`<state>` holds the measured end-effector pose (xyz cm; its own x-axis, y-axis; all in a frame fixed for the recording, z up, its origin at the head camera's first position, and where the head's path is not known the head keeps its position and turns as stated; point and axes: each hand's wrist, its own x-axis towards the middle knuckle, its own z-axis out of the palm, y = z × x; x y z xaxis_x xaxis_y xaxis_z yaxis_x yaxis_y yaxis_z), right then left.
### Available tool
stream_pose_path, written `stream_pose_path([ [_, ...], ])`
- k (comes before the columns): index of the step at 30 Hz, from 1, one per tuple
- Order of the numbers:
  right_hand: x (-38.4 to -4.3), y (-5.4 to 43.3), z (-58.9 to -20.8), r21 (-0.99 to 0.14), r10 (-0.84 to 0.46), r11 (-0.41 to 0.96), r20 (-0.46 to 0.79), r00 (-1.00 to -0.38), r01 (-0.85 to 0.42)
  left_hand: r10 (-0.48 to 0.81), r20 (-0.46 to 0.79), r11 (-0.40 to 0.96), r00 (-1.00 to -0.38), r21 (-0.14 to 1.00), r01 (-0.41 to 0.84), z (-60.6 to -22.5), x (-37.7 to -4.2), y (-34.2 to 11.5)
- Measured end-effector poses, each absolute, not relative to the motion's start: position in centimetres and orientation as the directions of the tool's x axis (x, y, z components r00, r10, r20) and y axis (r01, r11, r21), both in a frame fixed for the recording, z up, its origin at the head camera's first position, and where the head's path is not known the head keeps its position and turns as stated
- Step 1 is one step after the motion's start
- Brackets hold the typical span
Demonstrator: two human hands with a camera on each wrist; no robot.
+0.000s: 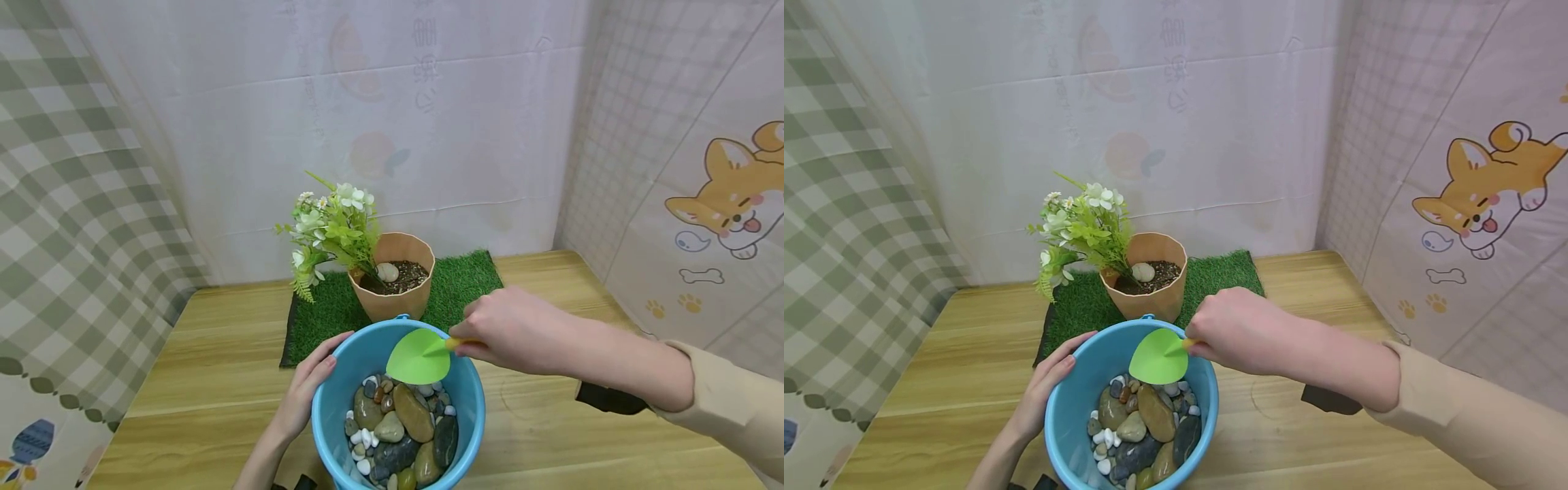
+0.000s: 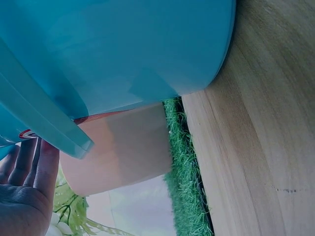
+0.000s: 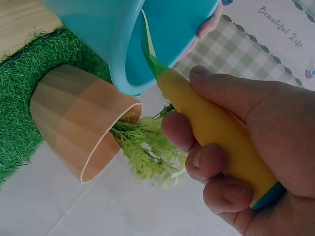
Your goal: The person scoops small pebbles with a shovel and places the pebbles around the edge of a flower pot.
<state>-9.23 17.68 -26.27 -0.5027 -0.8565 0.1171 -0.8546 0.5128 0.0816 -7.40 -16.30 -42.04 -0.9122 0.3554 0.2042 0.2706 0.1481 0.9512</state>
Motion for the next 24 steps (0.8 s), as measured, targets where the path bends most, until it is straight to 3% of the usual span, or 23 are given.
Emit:
stream_pose_path([
  [12, -8.4, 17.0, -27.4, 0.262, -0.872, 0.481, 0.041, -0.488, -0.837, 0.356, 0.207, 0.141, -0.911, 0.952, 0.272, -42.0, -7.4, -16.2],
  [24, -8.0, 16.3, -26.8, 0.330, -0.885, 0.446, 0.025, -0.464, -0.832, 0.354, 0.207, 0.138, -0.912, 0.953, 0.270, -42.1, -7.4, -16.2],
])
